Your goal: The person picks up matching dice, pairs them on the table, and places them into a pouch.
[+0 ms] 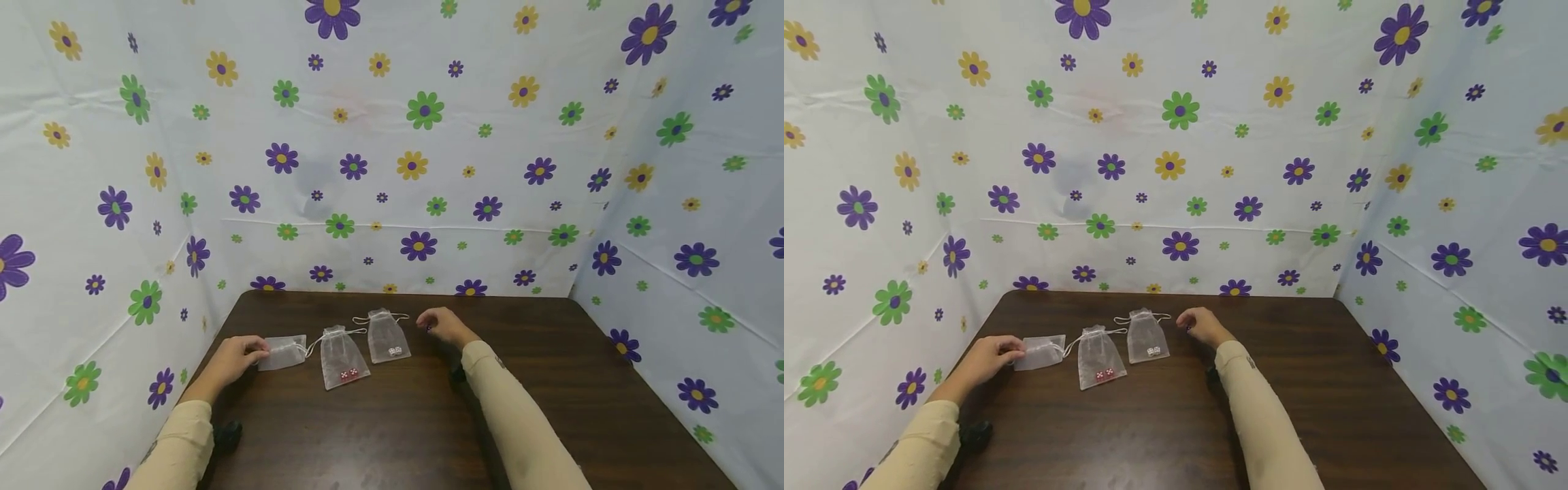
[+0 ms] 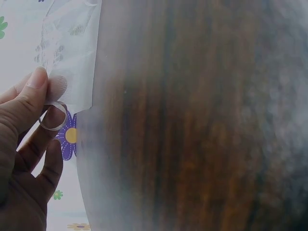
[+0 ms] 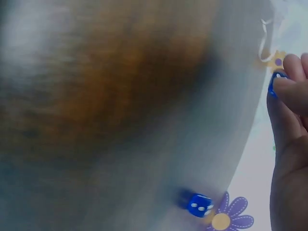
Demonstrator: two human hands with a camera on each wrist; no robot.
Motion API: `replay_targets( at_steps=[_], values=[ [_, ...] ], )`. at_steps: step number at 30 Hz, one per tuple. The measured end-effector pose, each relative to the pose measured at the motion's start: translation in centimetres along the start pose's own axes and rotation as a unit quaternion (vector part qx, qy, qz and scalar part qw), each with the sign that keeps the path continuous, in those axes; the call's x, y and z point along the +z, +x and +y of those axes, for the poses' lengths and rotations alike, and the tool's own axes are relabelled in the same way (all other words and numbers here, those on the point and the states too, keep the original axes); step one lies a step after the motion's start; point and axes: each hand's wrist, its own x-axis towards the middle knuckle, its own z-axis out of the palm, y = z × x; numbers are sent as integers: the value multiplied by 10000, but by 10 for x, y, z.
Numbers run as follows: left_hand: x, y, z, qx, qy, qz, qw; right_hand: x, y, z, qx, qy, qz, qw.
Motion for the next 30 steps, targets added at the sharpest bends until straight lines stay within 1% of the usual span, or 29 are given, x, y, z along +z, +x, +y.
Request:
replay_targets(
  at_steps=[3,6,12,17,20,23,28,30],
  values=[
    [-1,-1,-1,-39,3,-34,10000,6,-4,3,-98,-2,-342,9994],
    [-1,-2,-2,-40,4,-53,10000,10,-8,4,-191,79,-560,9982],
    [-1,-3,-2,-48,-33,-44,10000,11,-13,3,-324,160,-584,9976],
    [0,-2,0,15,-48,-63,10000,8,-16,3,-327,200,-711,9967],
    [1,-2,0,16,-44,-46,10000,2,-18,0,-249,233,-804,9962],
    [1,-1,0,0,-24,-21,10000,-6,-19,-1,-106,391,-695,9968],
    [2,0,1,-2,-3,-14,10000,-22,-26,9,52,697,-69,9975],
    [2,1,2,-21,4,-12,10000,-28,-32,15,194,763,153,9968]
  ],
)
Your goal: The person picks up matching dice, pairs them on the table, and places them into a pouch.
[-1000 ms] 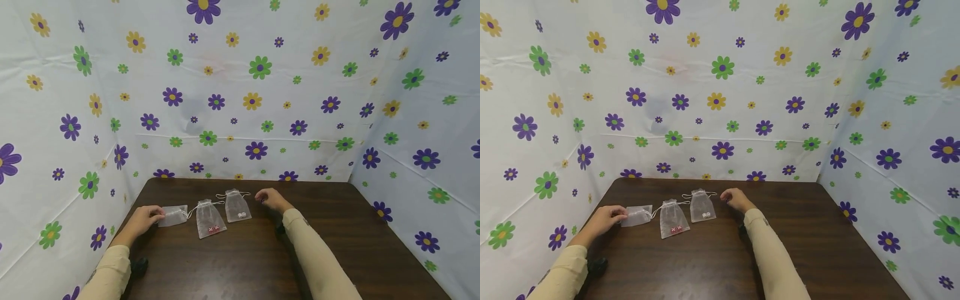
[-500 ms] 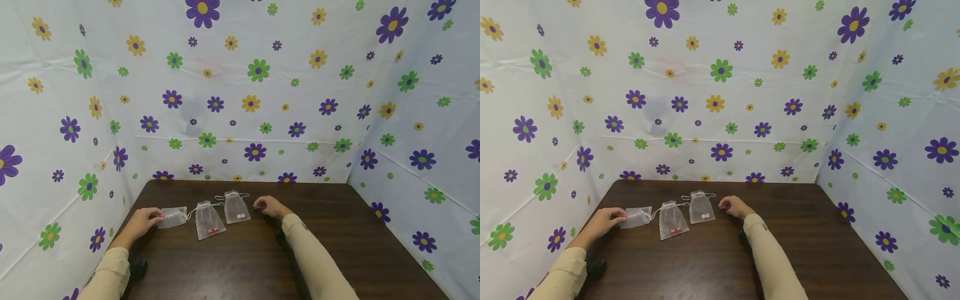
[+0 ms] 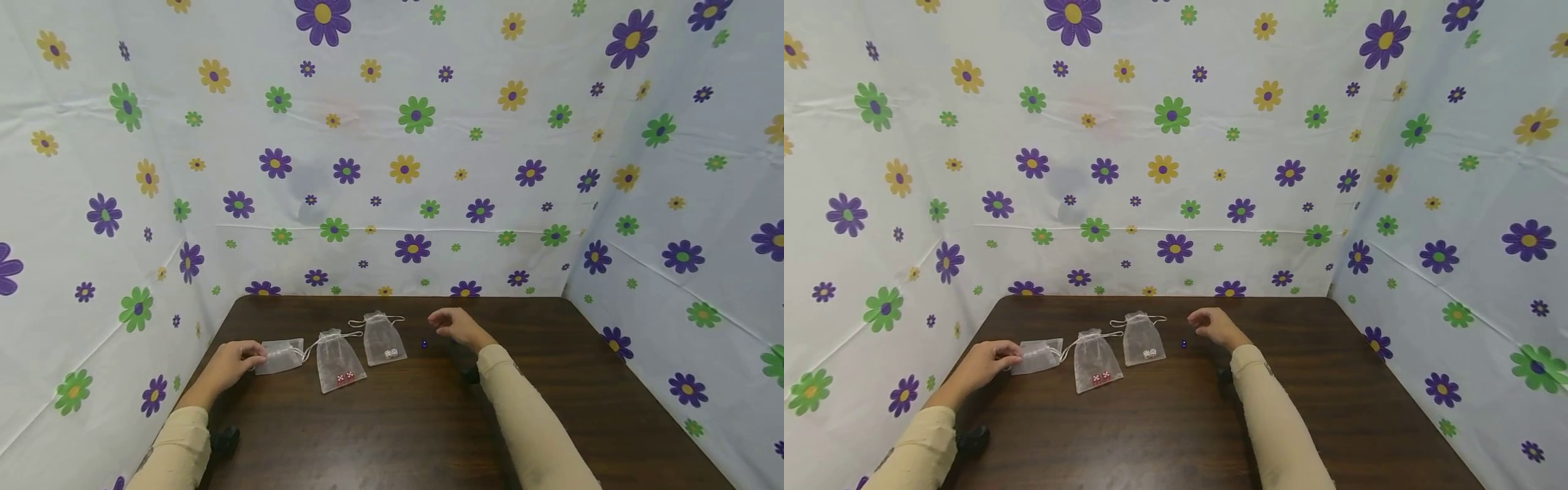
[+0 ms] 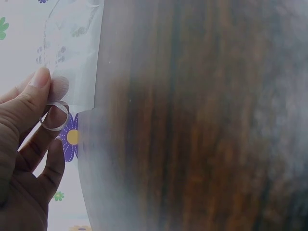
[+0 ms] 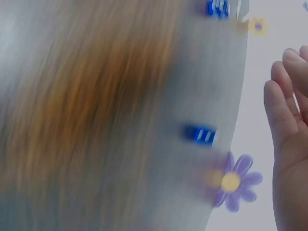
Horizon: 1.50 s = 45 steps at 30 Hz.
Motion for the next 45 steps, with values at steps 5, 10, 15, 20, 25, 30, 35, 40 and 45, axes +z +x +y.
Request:
replay_targets(
  at_steps=[5,10,15,20,25,30,35,40,45],
  values=[
    [-3,-1,0,-20,21,48,10000,-13,-12,12,387,148,373,9984],
    [-5,-2,-1,-47,66,22,10000,-14,-17,26,569,68,516,9970],
    [-4,-1,0,-54,-7,-32,10000,-10,-19,34,786,120,577,9952],
    [-5,2,1,-17,-94,-3,10000,-7,-20,37,763,91,628,9951],
    [-7,3,1,-120,-103,-76,9998,-8,-18,38,702,34,597,9957],
    [-8,3,2,-97,-129,-72,9998,-7,-16,39,723,-78,594,9956],
    [-6,2,1,-45,-94,-62,9999,-2,-15,39,782,-203,694,9943],
    [-5,1,0,-18,-101,-20,9999,6,-12,33,655,-137,677,9955],
    [-4,-2,-1,-37,-70,-39,10000,15,-9,23,567,-19,553,9969]
  ],
)
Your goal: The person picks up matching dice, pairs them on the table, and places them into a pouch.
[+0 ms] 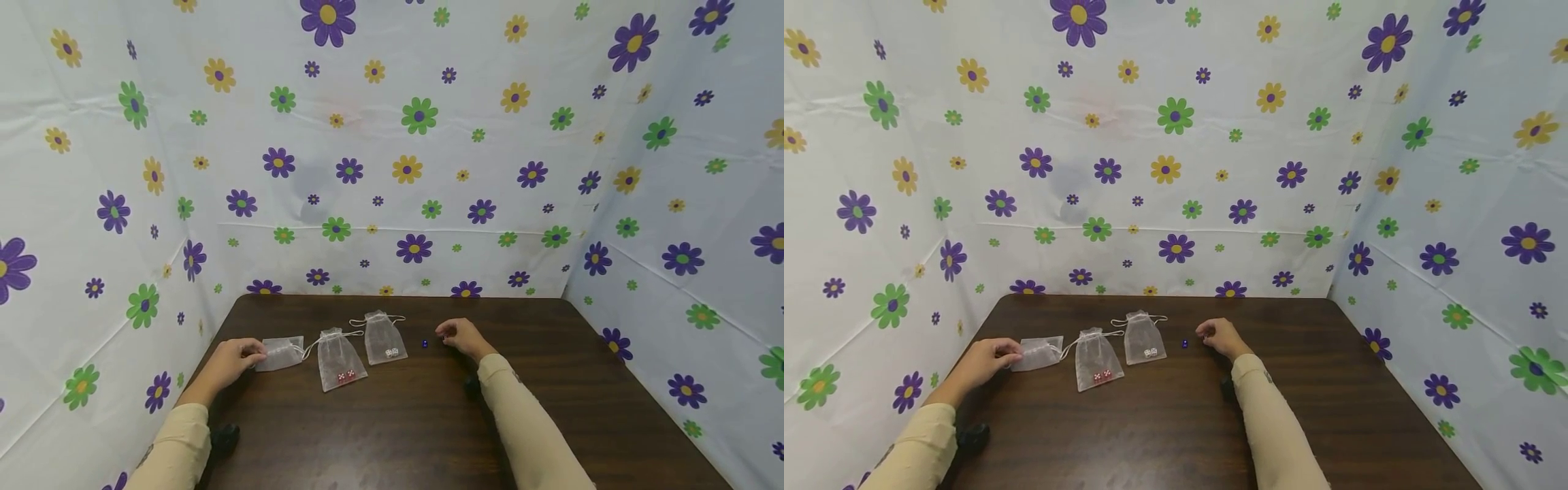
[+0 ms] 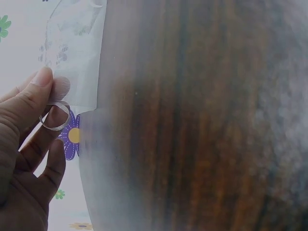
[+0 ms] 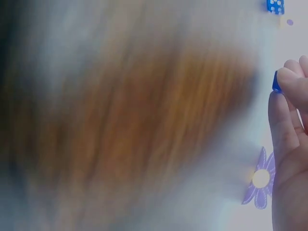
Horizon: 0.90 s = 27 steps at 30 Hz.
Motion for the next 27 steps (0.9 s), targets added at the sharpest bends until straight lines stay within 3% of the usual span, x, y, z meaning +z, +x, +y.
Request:
replay_targets(
  at_steps=[9,16,27],
  values=[
    [0,-1,-2,-52,-17,-33,10000,13,4,-14,-253,-164,-426,9986],
    [2,-1,-3,-73,44,-39,10000,20,6,-20,-152,-196,-481,9985],
    [2,0,-3,-75,40,-104,9999,26,10,-18,-381,-275,-576,9972]
  ],
)
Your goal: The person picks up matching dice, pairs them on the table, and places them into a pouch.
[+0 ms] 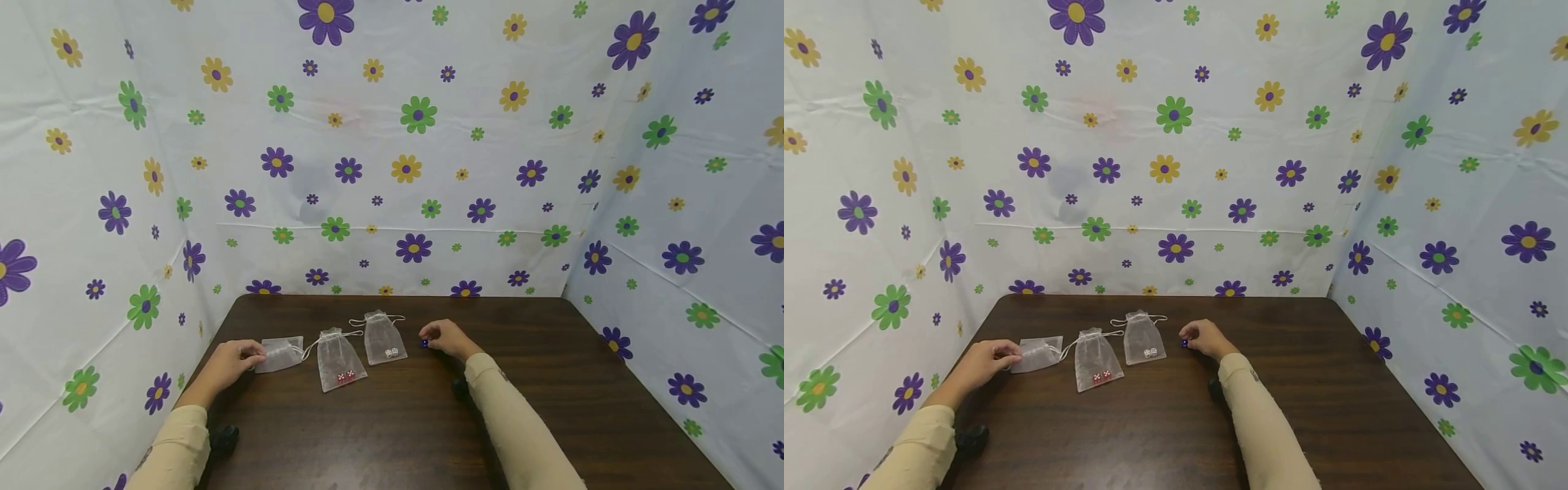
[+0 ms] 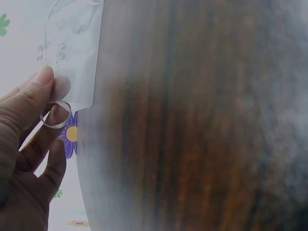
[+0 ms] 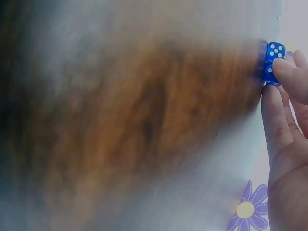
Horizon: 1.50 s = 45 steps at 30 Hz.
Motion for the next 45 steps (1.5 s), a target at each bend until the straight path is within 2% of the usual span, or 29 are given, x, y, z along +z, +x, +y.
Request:
replay_targets(
  at_steps=[7,34,45],
  values=[
    [0,-1,-1,14,-27,64,10000,1,0,-5,144,-8,-98,9998],
    [-2,0,1,-58,0,10,10000,0,2,-8,-293,-302,-251,9988],
    [-1,0,1,-50,27,24,10000,4,5,-9,-483,-575,-258,9968]
  ],
)
